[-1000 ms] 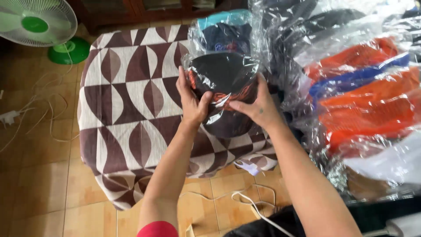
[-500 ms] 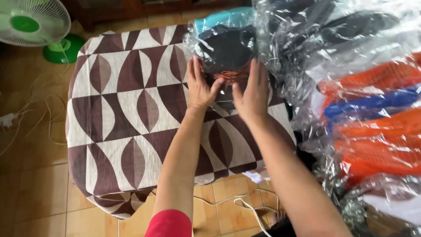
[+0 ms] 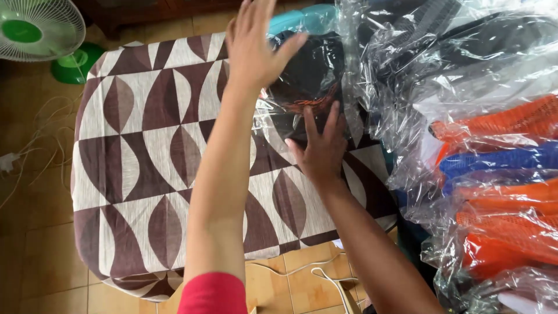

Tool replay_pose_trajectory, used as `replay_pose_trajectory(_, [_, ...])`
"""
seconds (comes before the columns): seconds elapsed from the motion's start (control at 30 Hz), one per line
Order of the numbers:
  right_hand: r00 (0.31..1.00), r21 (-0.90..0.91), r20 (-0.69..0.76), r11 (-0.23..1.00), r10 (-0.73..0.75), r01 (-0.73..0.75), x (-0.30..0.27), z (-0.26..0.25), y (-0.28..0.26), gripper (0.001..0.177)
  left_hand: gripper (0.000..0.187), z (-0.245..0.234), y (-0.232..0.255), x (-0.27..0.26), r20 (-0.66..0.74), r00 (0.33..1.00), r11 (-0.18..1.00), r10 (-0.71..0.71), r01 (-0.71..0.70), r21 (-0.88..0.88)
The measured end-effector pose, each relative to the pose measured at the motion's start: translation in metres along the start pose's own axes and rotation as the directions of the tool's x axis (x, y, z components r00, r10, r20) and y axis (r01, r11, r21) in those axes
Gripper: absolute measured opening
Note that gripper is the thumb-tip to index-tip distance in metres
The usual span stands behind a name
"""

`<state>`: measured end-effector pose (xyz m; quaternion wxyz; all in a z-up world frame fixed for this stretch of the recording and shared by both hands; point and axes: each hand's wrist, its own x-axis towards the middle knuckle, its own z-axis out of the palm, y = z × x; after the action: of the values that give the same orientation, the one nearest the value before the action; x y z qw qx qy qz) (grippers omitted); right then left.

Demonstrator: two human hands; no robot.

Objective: The person puts a hat into a plastic bag, seals the bag, and then uses a brush on another hat.

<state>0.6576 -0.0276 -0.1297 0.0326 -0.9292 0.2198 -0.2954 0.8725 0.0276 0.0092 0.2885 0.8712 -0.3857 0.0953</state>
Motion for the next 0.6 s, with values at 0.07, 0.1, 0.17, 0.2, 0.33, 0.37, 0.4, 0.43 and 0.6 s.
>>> replay_pose_trajectory(0.07, [1.0, 0.013, -0.003, 1.0, 0.028, -0.028, 0.003, 0.0, -0.005, 0.099, 0.094, -0.002, 0.005, 0.039, 0.138, 0.99, 0.998, -0.02, 0.028, -0.055])
replay_pose_trajectory(0.1, [0.998, 0.022, -0.013, 0.998, 0.058, -0.058, 0.008, 0.0, -0.006, 0.095, 0.089, -0.003, 0.009, 0.062, 0.271, 0.962, 0.992, -0.025, 0.056, -0.109])
replay_pose_trajectory(0.17, [0.997, -0.019, -0.017, 0.997, 0.074, -0.074, 0.012, 0.017, 0.0, 0.097, 0.091, -0.018, 0.037, 0.075, 0.414, 0.902, 0.985, -0.121, 0.161, -0.064])
replay_pose_trajectory(0.2, [0.997, -0.052, -0.002, 0.995, 0.08, -0.08, 0.01, 0.026, 0.001, 0.099, 0.093, -0.024, 0.048, 0.077, 0.547, 0.804, 0.961, -0.232, 0.276, 0.003])
replay_pose_trajectory(0.33, [0.987, -0.047, 0.03, 0.987, 0.158, -0.157, 0.023, 0.045, 0.007, 0.099, 0.102, 0.0, 0.045, 0.092, 0.587, 0.773, 0.962, -0.241, 0.269, 0.041])
replay_pose_trajectory(0.37, [0.986, -0.072, 0.046, 0.985, 0.159, -0.155, 0.026, 0.05, 0.009, 0.101, 0.097, 0.003, 0.044, 0.094, 0.581, 0.779, 0.967, -0.236, 0.245, 0.065])
replay_pose_trajectory(0.4, [0.986, -0.091, 0.068, 0.985, 0.155, -0.148, 0.026, 0.055, 0.008, 0.104, 0.093, 0.004, 0.04, 0.094, 0.574, 0.783, 0.969, -0.239, 0.227, 0.094])
replay_pose_trajectory(0.43, [0.985, -0.092, 0.077, 0.984, 0.157, -0.15, 0.025, 0.059, 0.008, 0.104, 0.093, 0.012, 0.034, 0.096, 0.58, 0.777, 0.968, -0.243, 0.231, 0.095])
replay_pose_trajectory(0.6, [0.983, -0.106, 0.086, 0.982, 0.164, -0.154, 0.026, 0.061, 0.009, 0.104, 0.109, 0.024, 0.037, 0.105, 0.592, 0.769, 0.968, -0.24, 0.145, 0.204])
